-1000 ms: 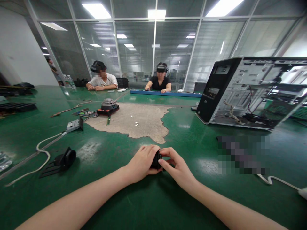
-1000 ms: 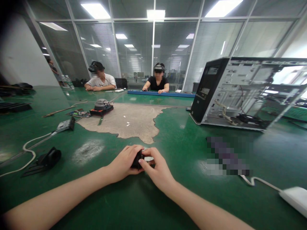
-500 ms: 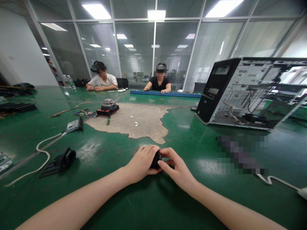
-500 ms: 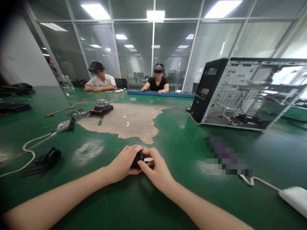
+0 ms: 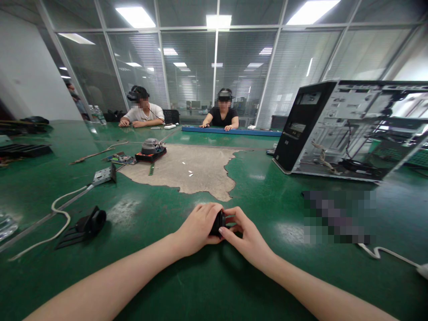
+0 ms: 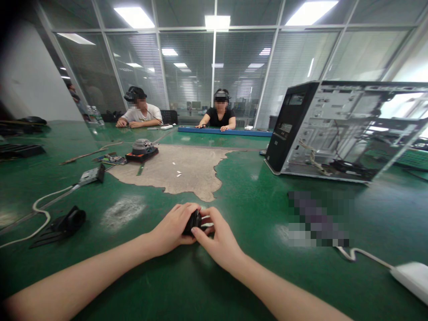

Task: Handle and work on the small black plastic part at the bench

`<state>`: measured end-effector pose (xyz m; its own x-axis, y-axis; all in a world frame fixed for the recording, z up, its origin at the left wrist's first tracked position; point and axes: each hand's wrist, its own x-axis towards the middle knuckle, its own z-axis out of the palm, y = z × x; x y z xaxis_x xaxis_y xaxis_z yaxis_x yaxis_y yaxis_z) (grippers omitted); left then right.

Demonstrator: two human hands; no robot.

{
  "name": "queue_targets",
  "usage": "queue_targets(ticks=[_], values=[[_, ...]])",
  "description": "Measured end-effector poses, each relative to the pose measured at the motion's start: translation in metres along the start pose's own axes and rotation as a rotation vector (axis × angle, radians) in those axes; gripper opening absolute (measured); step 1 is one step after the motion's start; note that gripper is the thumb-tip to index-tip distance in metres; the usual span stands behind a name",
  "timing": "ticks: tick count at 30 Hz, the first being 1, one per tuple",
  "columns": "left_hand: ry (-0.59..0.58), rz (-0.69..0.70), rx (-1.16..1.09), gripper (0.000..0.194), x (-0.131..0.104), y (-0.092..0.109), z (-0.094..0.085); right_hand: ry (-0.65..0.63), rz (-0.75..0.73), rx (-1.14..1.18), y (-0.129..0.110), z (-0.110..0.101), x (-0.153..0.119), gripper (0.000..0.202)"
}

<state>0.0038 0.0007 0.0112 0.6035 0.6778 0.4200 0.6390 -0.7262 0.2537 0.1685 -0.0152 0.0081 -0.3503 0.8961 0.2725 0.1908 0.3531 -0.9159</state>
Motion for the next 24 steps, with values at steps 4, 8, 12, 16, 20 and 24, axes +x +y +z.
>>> queue_targets(ticks=[4, 8, 12, 16, 20, 24], values=[[0.010, 0.006, -0.001, 0.058, -0.0006, 0.0003, -0.0004, 0.043, -0.052, -0.023, 0.0008, -0.0015, -0.0010, 0.014], [0.016, 0.006, 0.003, 0.058, 0.0000, -0.0003, 0.0010, 0.031, -0.009, 0.024, 0.0028, -0.0012, 0.0002, 0.017], [0.009, 0.001, 0.020, 0.060, 0.0004, -0.0005, 0.0012, -0.001, 0.056, 0.052, 0.0022, -0.0003, 0.0015, 0.023], [-0.001, 0.004, 0.022, 0.059, 0.0001, -0.0004, 0.0002, -0.032, 0.058, 0.034, -0.0003, 0.0001, 0.0005, 0.020], [0.005, 0.013, 0.020, 0.058, 0.0000, -0.0005, 0.0005, 0.000, -0.019, 0.007, -0.0004, -0.0004, -0.0018, 0.017], [0.015, 0.023, 0.023, 0.058, 0.0002, -0.0007, 0.0020, 0.030, -0.049, -0.009, 0.0028, -0.0007, -0.0019, 0.013]])
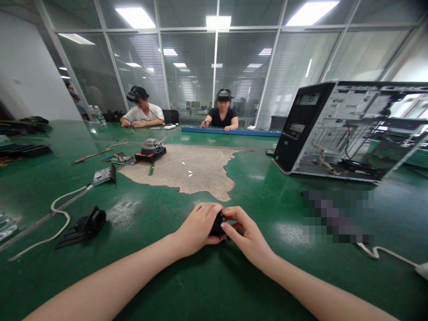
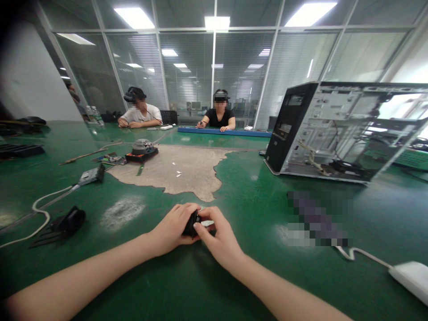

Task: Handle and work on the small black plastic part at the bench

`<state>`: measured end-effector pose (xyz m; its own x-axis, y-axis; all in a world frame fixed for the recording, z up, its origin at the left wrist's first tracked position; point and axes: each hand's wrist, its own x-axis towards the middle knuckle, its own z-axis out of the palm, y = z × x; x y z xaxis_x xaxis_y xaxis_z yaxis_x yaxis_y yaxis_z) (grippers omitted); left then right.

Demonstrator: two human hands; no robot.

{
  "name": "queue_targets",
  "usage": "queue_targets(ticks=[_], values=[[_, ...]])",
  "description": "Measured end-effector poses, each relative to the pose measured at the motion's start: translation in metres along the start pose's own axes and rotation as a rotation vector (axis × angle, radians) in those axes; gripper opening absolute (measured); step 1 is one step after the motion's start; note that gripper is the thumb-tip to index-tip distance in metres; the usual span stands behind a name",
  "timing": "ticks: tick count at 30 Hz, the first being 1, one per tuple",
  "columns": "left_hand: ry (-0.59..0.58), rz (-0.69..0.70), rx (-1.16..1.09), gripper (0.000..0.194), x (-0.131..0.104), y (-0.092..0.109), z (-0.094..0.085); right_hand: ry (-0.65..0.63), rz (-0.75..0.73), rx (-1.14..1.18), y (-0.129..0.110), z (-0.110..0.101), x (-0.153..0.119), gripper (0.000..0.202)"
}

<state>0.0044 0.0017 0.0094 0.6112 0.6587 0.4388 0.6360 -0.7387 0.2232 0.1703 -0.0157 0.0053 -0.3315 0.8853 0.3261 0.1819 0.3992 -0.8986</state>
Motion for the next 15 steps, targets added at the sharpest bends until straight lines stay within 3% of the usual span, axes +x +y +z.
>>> queue_targets(ticks=[9, 15], values=[[-0.012, -0.021, -0.004, 0.060, 0.0000, -0.0012, 0.0010, -0.053, 0.133, 0.067, 0.0008, 0.0014, 0.0038, 0.021], [0.000, -0.008, -0.009, 0.057, -0.0004, -0.0013, 0.0013, -0.046, 0.094, 0.052, -0.0020, 0.0003, 0.0021, 0.015]])
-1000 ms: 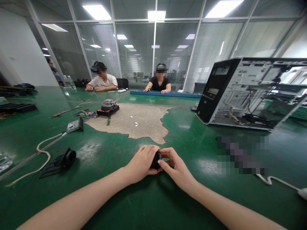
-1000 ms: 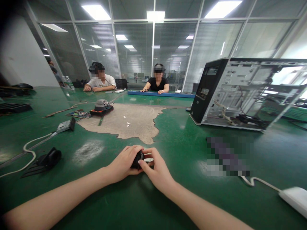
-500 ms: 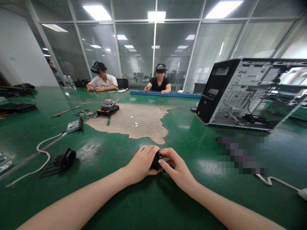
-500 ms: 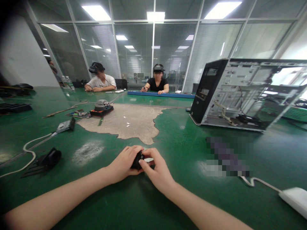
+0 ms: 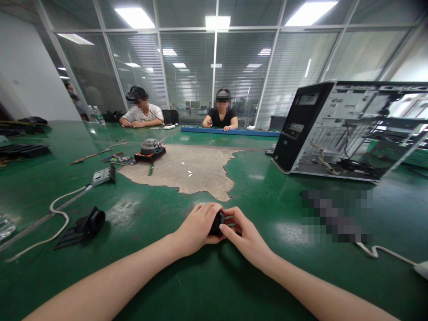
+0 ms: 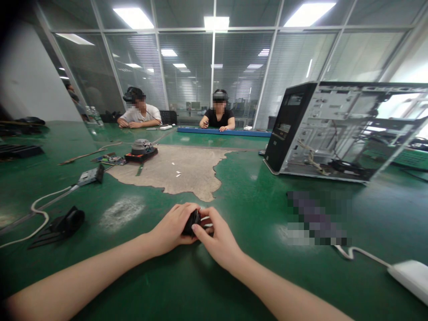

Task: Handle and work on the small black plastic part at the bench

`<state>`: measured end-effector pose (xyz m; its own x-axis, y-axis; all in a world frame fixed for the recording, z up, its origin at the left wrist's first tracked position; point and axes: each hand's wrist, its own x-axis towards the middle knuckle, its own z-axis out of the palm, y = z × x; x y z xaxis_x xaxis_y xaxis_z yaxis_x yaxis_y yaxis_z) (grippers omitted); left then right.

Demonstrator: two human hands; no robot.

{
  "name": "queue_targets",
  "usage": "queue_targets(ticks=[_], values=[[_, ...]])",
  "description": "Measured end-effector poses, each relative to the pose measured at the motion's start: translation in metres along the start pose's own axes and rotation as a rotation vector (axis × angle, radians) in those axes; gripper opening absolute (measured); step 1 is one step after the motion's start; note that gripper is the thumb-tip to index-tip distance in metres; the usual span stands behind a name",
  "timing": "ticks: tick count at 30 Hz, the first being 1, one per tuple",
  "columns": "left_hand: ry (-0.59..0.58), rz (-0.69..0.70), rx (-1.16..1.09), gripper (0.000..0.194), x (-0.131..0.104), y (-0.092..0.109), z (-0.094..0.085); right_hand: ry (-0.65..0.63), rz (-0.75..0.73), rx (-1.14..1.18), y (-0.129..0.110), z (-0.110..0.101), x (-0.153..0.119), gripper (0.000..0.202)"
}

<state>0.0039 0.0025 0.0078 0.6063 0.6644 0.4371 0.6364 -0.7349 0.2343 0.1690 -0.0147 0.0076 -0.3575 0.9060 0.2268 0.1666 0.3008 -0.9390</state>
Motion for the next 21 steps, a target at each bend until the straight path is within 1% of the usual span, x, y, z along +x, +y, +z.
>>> queue_targets(ticks=[5, 10, 14, 16, 21], values=[[0.011, 0.008, 0.002, 0.057, 0.0003, -0.0002, 0.0002, 0.020, -0.045, 0.023, -0.0004, -0.0003, 0.0006, 0.013], [0.004, -0.004, -0.008, 0.057, 0.0006, 0.0004, -0.0006, 0.032, 0.010, 0.031, 0.0029, 0.0003, 0.0023, 0.019], [0.001, -0.008, -0.006, 0.058, 0.0003, 0.0006, -0.0007, -0.011, 0.039, 0.007, 0.0030, 0.0005, 0.0012, 0.018], [-0.003, -0.010, -0.002, 0.058, 0.0001, 0.0007, -0.0009, -0.011, 0.018, -0.018, 0.0015, 0.0002, -0.0002, 0.016], [-0.013, -0.010, 0.002, 0.060, 0.0002, 0.0012, -0.0017, 0.048, -0.105, -0.085, 0.0001, -0.0012, -0.0020, 0.016]])
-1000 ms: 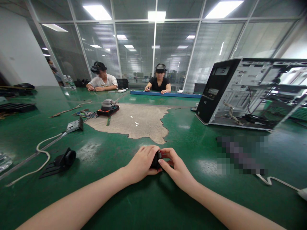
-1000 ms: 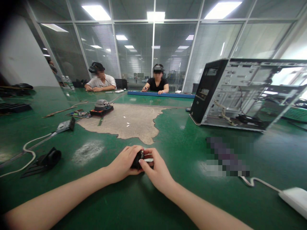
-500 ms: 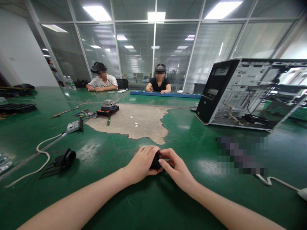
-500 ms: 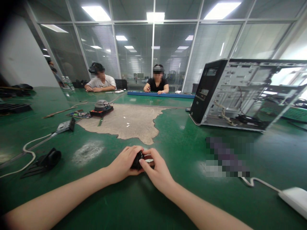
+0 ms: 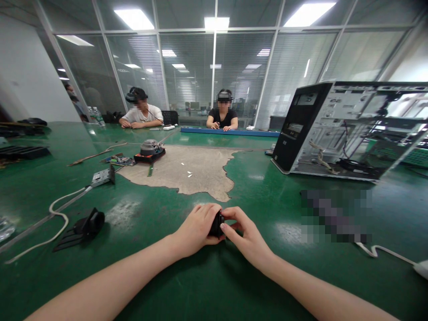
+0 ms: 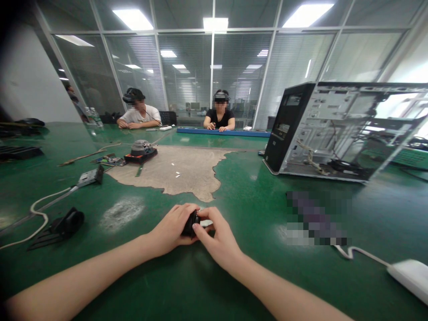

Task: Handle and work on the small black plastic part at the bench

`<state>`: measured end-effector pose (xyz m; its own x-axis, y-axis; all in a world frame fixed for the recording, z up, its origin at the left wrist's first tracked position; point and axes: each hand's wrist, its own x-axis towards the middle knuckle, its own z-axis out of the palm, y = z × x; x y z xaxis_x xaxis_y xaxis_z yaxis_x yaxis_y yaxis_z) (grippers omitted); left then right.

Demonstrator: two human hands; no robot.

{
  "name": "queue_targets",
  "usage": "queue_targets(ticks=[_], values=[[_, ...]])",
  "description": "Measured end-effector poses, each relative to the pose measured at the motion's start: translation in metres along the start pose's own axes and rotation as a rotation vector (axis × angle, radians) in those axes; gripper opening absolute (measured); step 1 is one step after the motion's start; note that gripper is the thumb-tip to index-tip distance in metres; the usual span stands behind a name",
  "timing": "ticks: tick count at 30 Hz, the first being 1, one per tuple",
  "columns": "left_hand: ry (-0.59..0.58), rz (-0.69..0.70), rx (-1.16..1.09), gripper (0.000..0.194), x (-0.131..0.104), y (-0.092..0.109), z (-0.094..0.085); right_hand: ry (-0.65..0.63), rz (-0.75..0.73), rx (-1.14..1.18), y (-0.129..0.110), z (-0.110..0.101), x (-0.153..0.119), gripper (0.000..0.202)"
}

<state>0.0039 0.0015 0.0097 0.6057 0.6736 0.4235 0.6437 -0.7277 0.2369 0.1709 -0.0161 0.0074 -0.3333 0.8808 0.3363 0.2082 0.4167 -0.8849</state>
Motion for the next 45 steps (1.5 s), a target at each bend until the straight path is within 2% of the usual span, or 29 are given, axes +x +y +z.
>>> queue_targets(ticks=[4, 10, 14, 24, 27, 31, 34, 40, 45], values=[[0.009, 0.002, -0.010, 0.059, 0.0004, 0.0001, 0.0003, 0.018, -0.026, -0.026, 0.0013, -0.0002, 0.0009, 0.014], [0.007, -0.022, -0.028, 0.055, 0.0015, 0.0012, 0.0000, -0.010, 0.074, 0.029, 0.0005, 0.0012, 0.0018, 0.023], [0.000, -0.021, -0.031, 0.057, 0.0010, 0.0008, 0.0001, -0.044, 0.106, 0.050, -0.0008, 0.0011, 0.0018, 0.022], [-0.003, -0.012, -0.018, 0.058, 0.0014, 0.0018, -0.0006, 0.031, -0.043, -0.037, -0.0010, -0.0005, 0.0009, 0.015], [-0.008, -0.018, -0.013, 0.058, 0.0016, 0.0011, 0.0006, 0.026, 0.022, -0.005, -0.0019, 0.0005, 0.0021, 0.020], [-0.005, -0.011, -0.011, 0.058, 0.0008, 0.0001, 0.0010, -0.049, 0.119, 0.065, -0.0020, 0.0014, 0.0033, 0.022], [-0.010, -0.007, -0.018, 0.058, 0.0003, 0.0005, -0.0007, -0.057, 0.077, 0.040, -0.0015, 0.0010, 0.0026, 0.020], [0.001, -0.008, -0.026, 0.056, 0.0008, 0.0020, -0.0025, 0.026, -0.027, -0.033, 0.0008, 0.0001, 0.0011, 0.014], [0.017, -0.003, -0.020, 0.057, 0.0007, 0.0001, 0.0006, -0.010, 0.082, 0.047, 0.0007, 0.0013, 0.0025, 0.021]])
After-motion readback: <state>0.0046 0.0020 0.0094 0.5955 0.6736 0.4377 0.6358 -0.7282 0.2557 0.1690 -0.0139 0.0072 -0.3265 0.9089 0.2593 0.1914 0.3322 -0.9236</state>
